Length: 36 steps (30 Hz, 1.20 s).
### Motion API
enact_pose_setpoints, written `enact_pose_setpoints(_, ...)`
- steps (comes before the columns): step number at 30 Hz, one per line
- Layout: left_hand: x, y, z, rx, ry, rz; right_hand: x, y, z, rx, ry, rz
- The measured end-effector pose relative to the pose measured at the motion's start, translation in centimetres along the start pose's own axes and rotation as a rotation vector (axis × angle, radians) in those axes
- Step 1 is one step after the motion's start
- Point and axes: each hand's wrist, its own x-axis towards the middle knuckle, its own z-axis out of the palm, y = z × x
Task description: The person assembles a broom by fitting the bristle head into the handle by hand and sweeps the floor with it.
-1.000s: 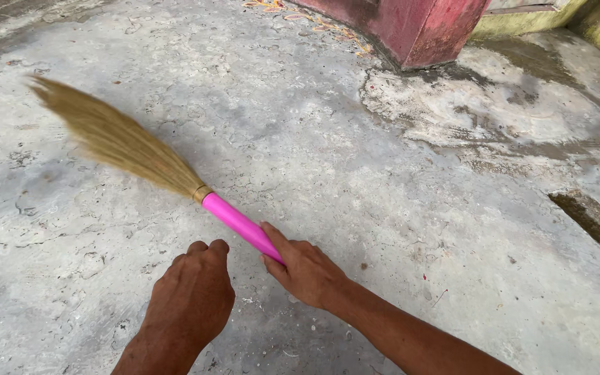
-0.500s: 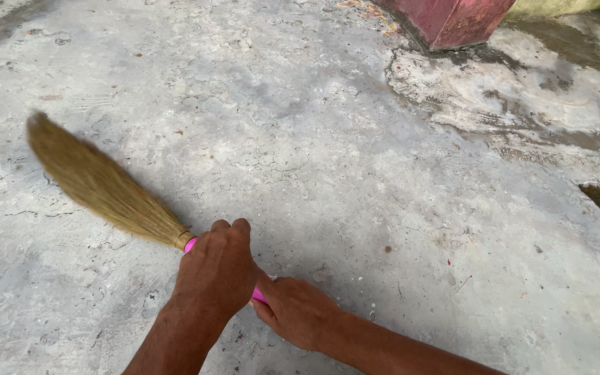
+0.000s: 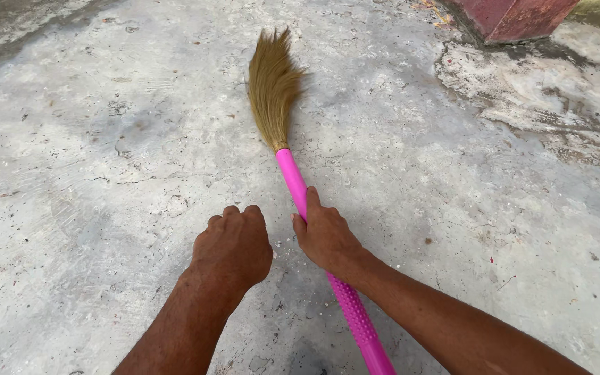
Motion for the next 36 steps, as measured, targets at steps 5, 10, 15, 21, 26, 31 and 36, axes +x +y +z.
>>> enact_pose_setpoints(5, -0.3, -1.0, -0.2, 0.025, -0.171, -0.114, -1.5, -1.2, 4.3, -0.298, -0.174, -0.275)
enact_pose_setpoints(10, -0.7, -1.5, -1.4, 0.071, -0.276, -0.229, -2.7, -2.3, 5.0, -0.359, -0.342, -0.686)
enact_pose_setpoints(15, -1.9, -2.3, -1.7, 0.043, -0.224, -0.131, -5.4, -3.3, 2.1, -0.248, -0.289, -0.437)
enact_pose_setpoints(21, -2.0, -1.9, -1.2, 0.148, -0.278, -0.001, -9.5, -3.2, 1.6, -0.032, -0.308, -0.07)
enact_pose_setpoints(26, -1.5, -1.8, -1.1, 0.229, -0.324, 0.065, -12.0, -1.7, 3.3, -0.205, -0.351, -0.25)
enact_pose_setpoints(31, -2.3, -0.6, -2.3, 0.17, -0.281, 0.035, -9.8, -1.8, 1.5, -0.394, -0.505, -0.616)
enact_pose_setpoints(36, -4.0, -0.2, -3.7, 0.122, -0.216, 0.015, -8.9, -1.4, -0.9, -0.304, -0.248, -0.525)
